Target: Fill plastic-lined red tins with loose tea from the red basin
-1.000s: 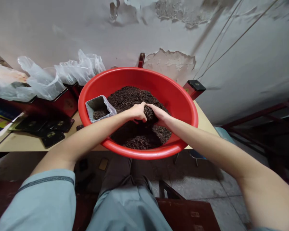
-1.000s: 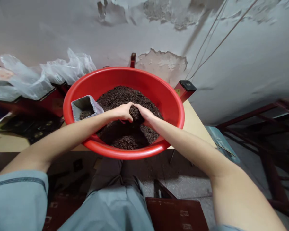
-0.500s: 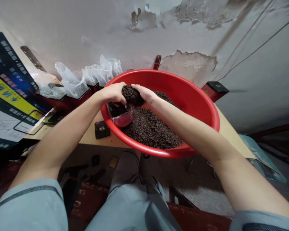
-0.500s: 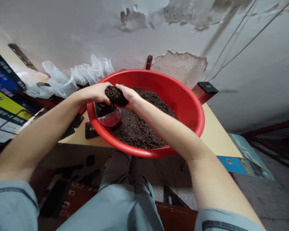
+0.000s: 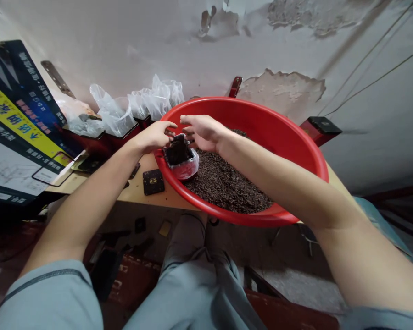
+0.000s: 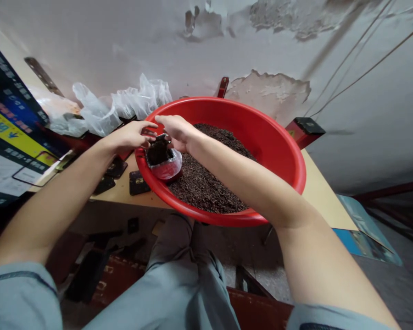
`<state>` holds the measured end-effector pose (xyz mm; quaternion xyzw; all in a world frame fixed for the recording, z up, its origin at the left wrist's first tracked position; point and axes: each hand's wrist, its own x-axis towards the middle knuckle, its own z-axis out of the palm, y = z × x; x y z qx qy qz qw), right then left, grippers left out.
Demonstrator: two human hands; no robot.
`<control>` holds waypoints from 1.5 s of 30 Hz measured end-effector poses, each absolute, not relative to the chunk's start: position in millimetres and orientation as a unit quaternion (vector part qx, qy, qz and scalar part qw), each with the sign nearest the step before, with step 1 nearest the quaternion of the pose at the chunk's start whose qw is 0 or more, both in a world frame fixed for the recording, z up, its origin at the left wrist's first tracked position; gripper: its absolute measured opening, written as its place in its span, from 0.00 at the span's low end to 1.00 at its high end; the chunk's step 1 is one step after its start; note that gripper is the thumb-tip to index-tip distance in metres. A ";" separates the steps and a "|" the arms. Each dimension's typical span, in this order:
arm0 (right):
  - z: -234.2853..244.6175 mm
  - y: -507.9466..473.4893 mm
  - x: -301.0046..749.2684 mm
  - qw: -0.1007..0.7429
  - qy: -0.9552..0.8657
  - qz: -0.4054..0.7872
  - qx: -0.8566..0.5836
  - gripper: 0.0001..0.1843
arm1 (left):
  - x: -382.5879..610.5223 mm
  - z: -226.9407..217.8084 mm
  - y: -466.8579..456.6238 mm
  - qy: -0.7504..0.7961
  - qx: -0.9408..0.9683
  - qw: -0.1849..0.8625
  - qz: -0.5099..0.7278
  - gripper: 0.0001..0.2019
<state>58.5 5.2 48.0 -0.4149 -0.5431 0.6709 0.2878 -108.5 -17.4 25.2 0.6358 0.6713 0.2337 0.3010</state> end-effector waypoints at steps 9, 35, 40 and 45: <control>30.6 44.7 144.9 0.312 -0.584 0.558 -0.501 0.17 | -114.2 6.1 8.4 0.643 0.757 0.067 0.094 0.18; -30.8 79.6 249.7 0.237 -0.749 0.173 -0.593 0.15 | -5.8 7.7 18.9 0.731 0.681 0.014 -0.039 0.21; -32.3 75.5 236.2 0.199 -0.772 0.178 -0.577 0.14 | -7.1 1.6 15.3 0.712 0.702 -0.024 -0.022 0.20; -36.1 80.9 236.6 0.205 -0.772 0.151 -0.583 0.16 | -11.4 -3.3 15.4 0.711 0.702 -0.023 -0.034 0.20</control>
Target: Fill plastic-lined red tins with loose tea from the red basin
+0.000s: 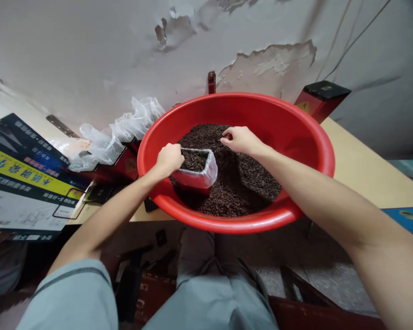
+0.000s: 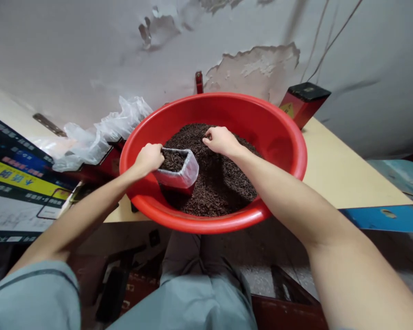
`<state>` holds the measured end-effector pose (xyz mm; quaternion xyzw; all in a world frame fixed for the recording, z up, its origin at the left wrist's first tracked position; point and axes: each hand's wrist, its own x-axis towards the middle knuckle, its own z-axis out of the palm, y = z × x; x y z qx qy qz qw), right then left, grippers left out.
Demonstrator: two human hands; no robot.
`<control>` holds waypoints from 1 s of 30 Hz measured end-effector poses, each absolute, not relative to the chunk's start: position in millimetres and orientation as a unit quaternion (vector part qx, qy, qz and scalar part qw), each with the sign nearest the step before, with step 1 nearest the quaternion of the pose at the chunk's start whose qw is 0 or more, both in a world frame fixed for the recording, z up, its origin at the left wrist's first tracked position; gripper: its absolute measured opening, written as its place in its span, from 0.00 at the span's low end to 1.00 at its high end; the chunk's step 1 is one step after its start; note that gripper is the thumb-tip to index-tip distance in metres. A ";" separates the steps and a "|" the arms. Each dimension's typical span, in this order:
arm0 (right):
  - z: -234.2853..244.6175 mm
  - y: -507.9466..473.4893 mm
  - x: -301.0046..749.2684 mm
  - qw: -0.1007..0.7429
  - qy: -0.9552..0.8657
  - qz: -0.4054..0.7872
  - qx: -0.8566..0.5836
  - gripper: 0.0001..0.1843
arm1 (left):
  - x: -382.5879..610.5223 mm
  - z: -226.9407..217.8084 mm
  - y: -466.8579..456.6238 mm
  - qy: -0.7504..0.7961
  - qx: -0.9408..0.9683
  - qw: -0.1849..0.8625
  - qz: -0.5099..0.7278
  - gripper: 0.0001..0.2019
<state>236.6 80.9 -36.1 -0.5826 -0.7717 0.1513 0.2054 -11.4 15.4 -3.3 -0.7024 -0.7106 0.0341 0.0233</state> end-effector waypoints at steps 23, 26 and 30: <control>-55.7 105.8 251.5 0.206 -0.774 0.140 -0.582 0.18 | -4.9 -7.7 8.3 -0.716 -0.695 0.046 0.044 0.19; -56.3 106.9 250.6 0.212 -0.772 0.151 -0.580 0.16 | -2.4 -6.2 7.2 -0.721 -0.690 0.021 0.059 0.19; -54.4 103.2 245.8 0.193 -0.773 0.173 -0.580 0.16 | 2.2 -5.7 6.1 -0.714 -0.696 0.051 0.053 0.19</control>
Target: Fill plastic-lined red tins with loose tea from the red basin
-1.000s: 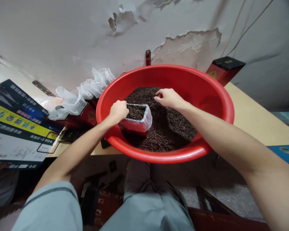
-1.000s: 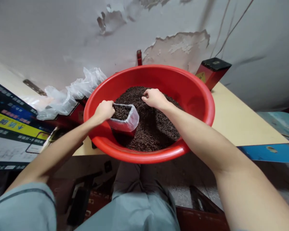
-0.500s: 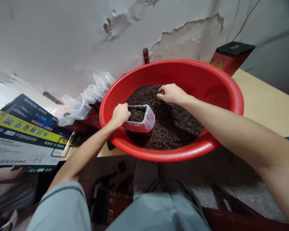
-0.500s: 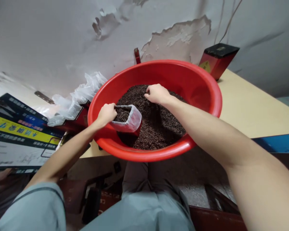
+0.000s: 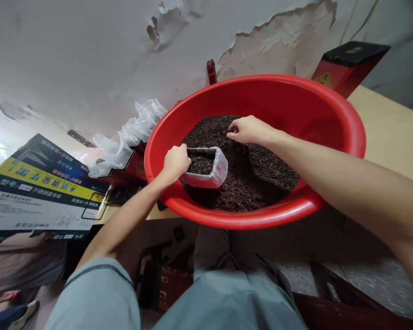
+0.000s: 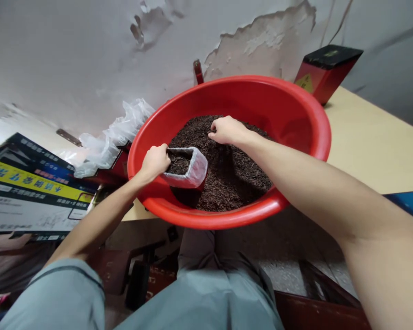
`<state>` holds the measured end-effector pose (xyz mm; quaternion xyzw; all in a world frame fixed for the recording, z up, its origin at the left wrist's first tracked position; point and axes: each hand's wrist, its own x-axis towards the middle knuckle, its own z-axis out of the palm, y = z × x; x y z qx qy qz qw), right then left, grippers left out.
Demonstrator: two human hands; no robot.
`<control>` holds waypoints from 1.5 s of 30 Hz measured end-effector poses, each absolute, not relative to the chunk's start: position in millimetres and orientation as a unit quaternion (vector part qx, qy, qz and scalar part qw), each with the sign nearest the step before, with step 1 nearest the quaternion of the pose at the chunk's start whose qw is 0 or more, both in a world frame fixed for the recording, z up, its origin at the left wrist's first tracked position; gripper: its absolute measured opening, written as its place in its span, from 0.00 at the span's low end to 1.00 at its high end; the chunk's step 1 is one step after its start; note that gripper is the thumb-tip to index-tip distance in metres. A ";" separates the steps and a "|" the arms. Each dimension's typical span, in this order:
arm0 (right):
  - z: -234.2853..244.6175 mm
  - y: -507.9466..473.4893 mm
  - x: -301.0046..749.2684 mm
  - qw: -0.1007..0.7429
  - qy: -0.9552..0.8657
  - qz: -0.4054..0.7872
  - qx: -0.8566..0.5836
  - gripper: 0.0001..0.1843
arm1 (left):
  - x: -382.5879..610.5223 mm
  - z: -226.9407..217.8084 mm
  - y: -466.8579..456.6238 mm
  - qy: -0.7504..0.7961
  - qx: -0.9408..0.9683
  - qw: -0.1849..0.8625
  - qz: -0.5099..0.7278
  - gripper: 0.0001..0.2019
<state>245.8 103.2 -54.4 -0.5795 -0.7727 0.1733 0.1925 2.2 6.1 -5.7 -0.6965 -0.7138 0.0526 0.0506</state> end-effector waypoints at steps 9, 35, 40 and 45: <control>-34.2 83.7 238.7 0.105 -0.804 0.136 -0.569 0.22 | 4.5 -7.8 7.1 -0.718 -0.692 0.054 0.054 0.18; -44.1 92.8 233.8 0.076 -0.824 0.096 -0.553 0.23 | 20.9 -5.5 -2.8 -0.695 -0.713 0.044 0.078 0.16; -46.1 97.2 238.7 0.078 -0.824 0.099 -0.553 0.23 | 23.3 -7.2 -9.8 -0.689 -0.718 0.071 0.067 0.17; -44.7 95.8 239.0 0.071 -0.819 0.112 -0.558 0.24 | 23.8 -8.4 -9.9 -0.692 -0.716 0.064 0.070 0.16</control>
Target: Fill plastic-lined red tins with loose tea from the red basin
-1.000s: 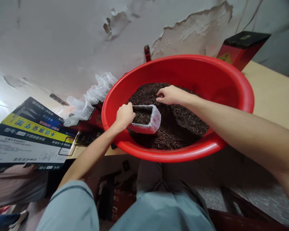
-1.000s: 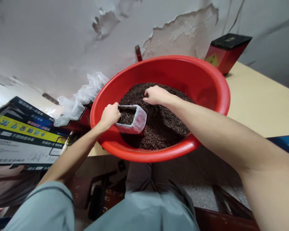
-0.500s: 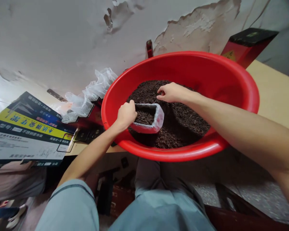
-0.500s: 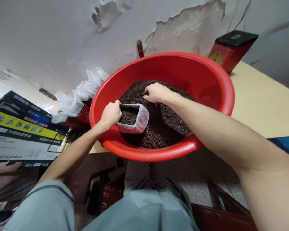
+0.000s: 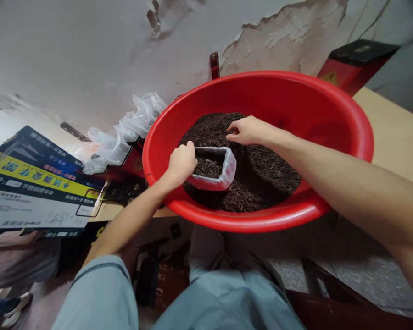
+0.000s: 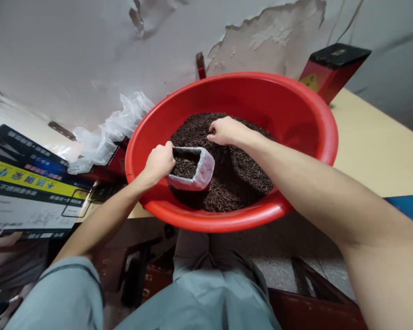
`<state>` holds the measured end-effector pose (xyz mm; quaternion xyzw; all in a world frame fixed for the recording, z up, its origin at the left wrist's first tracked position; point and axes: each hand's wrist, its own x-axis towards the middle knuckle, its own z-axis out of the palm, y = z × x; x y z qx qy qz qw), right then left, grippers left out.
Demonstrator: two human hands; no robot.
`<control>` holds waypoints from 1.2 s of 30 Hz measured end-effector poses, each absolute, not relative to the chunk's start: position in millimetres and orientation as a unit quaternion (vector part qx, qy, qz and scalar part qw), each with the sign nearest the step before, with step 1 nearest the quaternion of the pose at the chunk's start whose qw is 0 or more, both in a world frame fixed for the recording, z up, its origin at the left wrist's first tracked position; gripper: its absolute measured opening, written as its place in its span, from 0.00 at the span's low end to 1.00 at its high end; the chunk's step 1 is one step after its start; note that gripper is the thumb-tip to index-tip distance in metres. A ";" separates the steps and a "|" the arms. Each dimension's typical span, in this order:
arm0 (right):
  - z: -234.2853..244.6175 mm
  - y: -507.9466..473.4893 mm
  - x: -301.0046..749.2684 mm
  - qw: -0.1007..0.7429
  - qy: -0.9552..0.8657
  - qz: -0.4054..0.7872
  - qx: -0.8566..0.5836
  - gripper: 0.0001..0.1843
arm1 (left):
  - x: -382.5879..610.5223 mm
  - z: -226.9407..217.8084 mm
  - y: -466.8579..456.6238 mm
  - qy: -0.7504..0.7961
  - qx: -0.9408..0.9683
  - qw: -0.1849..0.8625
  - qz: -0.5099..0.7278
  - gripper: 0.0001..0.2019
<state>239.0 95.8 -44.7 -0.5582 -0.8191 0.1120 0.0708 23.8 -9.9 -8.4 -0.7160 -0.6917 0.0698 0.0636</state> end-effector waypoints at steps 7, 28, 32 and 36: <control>-42.1 91.6 235.5 0.060 -0.821 0.105 -0.558 0.24 | 28.9 -5.4 -22.4 -0.696 -0.712 0.058 0.075 0.16; -37.3 95.7 255.9 0.087 -0.798 0.114 -0.586 0.24 | 2.6 4.4 -8.7 -0.644 -0.756 0.049 0.109 0.17; -36.1 101.0 270.6 0.092 -0.790 0.116 -0.595 0.23 | -23.1 18.5 18.1 -0.589 -0.792 0.043 0.153 0.18; -32.0 100.9 275.8 0.111 -0.787 0.121 -0.595 0.24 | -30.8 26.2 39.0 -0.551 -0.814 0.031 0.182 0.20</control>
